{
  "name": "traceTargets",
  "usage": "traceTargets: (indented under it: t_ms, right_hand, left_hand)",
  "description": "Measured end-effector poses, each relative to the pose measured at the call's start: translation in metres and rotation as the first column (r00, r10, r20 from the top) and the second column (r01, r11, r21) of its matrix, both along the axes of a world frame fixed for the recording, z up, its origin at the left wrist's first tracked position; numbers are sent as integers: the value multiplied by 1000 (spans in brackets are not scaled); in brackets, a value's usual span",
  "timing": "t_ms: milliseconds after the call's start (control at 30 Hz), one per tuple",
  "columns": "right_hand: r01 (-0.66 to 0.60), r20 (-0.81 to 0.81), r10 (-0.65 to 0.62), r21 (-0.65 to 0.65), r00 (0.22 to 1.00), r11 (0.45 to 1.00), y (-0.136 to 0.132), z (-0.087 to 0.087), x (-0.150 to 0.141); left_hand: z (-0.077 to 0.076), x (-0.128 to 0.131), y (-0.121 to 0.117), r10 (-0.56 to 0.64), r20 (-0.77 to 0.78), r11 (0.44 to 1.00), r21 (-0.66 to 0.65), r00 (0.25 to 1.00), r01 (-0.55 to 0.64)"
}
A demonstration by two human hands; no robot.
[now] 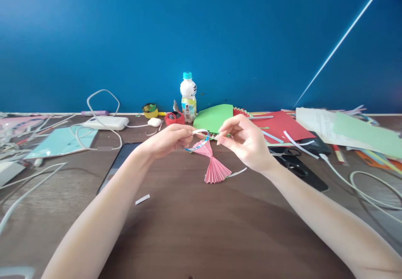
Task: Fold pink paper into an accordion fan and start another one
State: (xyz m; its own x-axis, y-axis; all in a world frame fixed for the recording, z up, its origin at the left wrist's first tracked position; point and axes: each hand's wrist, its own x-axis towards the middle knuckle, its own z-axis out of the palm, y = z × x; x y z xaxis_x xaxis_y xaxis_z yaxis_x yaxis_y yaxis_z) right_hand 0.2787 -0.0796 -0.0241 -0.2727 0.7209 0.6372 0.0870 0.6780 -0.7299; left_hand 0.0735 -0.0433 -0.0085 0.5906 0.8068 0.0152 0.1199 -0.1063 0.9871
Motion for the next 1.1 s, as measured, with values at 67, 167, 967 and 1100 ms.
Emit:
traceTargets:
  t_ms: [67,167,967,1100]
  right_hand:
    - [-6,6,6,3,1000,1000,0,0,-1]
    - [-35,3,35,13,999,999,-1,-2,-2]
    - [315,667,-254,31,700,949,12,-58,-18]
    - [272,546,-203,-47,813,961,13,-62,-17]
  left_hand:
    - [2,0,-2,-4,-20,1000,13,1000,4]
    - [3,0,-4,-2,-53,1000,24,999,4]
    - [-23,-19,15,340,-825,937,336,451,-93]
    - [-18,-16,13,352,-787,926,372,508,-66]
